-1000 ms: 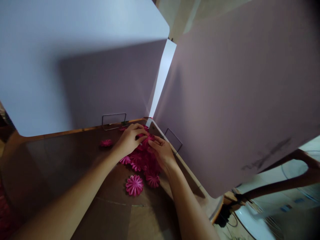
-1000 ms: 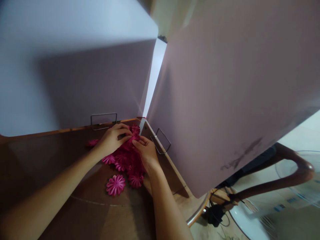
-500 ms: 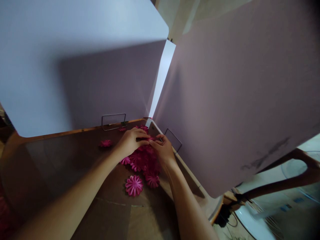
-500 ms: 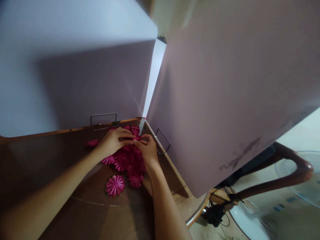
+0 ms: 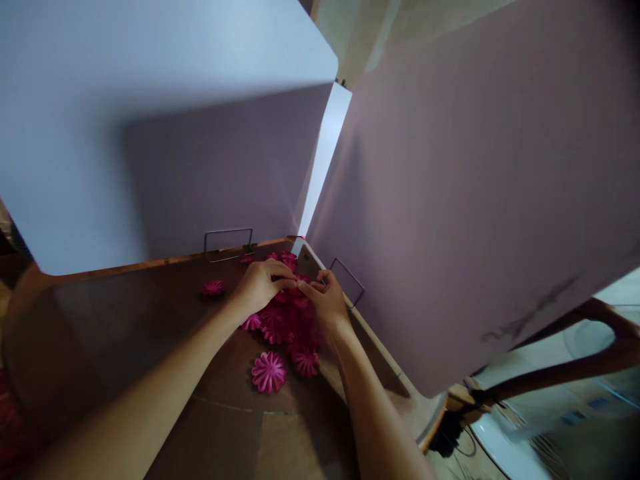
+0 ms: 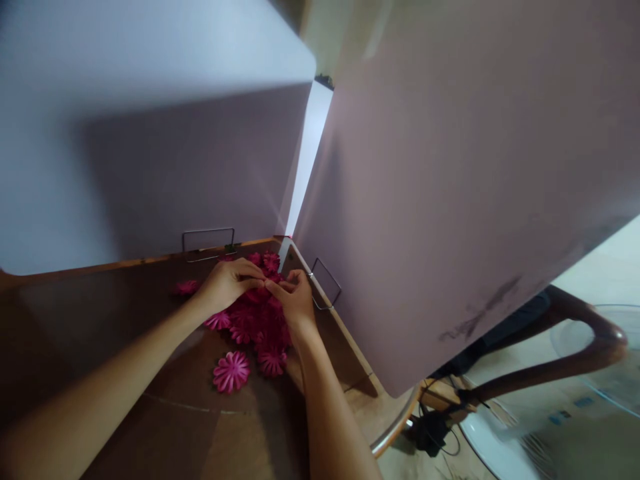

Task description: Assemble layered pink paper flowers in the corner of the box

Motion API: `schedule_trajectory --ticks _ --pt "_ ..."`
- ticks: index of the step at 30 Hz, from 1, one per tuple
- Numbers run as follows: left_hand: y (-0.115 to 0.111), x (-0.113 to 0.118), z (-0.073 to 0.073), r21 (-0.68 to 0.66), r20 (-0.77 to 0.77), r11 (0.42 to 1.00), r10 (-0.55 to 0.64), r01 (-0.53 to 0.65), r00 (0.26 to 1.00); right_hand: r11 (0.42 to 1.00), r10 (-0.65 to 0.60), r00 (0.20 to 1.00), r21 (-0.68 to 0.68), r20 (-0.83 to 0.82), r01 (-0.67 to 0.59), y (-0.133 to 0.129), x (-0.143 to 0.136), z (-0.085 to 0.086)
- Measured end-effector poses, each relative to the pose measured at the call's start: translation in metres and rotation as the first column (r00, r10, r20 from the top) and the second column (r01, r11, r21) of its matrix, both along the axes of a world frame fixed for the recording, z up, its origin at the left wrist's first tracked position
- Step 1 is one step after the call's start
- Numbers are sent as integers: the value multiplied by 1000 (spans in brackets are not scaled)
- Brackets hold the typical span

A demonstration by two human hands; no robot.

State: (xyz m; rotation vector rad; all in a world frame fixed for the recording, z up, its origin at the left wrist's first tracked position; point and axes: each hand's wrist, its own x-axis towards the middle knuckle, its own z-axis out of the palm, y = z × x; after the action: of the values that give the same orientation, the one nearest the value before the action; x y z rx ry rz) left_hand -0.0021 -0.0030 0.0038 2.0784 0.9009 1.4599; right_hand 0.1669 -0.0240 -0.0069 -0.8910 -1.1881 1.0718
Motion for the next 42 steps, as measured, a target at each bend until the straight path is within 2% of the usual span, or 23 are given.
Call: schedule_trajectory --ticks 14,20,31,37,42 --pt "-3 2 1 -34 46 999 -21 23 999 999 21 999 49 47 -23 2 2 1" --pt "-3 6 -1 -73 86 995 -56 62 995 998 -20 999 64 39 17 0 1 4" --pt "-3 6 -3 -19 76 999 -24 26 997 996 -3 1000 93 29 0 2 2 1" --pt "-1 5 -1 -193 165 981 12 21 986 996 30 999 79 37 -33 0 1 3" --pt "4 0 -1 -250 300 968 108 -31 948 997 71 997 33 13 -71 -4 1 4"
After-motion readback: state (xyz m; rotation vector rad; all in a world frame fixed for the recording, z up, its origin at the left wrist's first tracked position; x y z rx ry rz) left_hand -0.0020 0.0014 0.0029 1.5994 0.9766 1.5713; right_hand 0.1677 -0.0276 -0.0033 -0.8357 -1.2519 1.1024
